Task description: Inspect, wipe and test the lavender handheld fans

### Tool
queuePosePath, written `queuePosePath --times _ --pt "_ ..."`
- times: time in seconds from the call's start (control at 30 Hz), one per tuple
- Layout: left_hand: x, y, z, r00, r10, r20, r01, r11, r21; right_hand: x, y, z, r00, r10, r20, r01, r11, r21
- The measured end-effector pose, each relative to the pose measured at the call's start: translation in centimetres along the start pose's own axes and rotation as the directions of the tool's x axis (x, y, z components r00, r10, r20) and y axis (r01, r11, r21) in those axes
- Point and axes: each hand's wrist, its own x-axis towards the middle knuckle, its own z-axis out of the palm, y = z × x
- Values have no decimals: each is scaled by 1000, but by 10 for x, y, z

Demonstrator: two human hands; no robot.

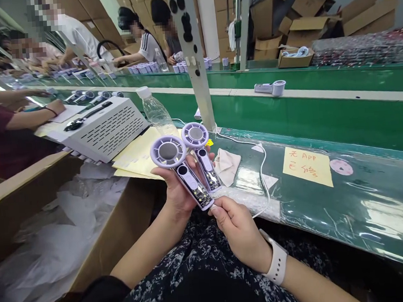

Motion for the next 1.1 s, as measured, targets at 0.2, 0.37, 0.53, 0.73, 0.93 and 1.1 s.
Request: queuePosePath --times 0.2,0.37,0.53,0.73,0.93,1.1 --pt "-3 -7 0 991 127 -41 -123 987 99 3 7 8 999 12 46 -18 991 135" --pt "-7 -1 2 994 47 -95 -50 998 -32 5 -8 2 974 -209 90 222 959 -176" --pt "-10 2 1 999 -2 -49 -1 998 -67 5 -11 3 943 -322 89 334 914 -230" --pt "-7 9 3 997 24 -71 -28 998 -58 5 -9 4 889 -438 131 458 859 -230" --pt "-10 13 0 999 42 29 -40 998 -43 5 -3 5 979 -205 -23 202 974 -99" --pt "-12 9 -6 992 119 39 -122 990 78 8 -3 2 994 -82 -67 82 997 -1"
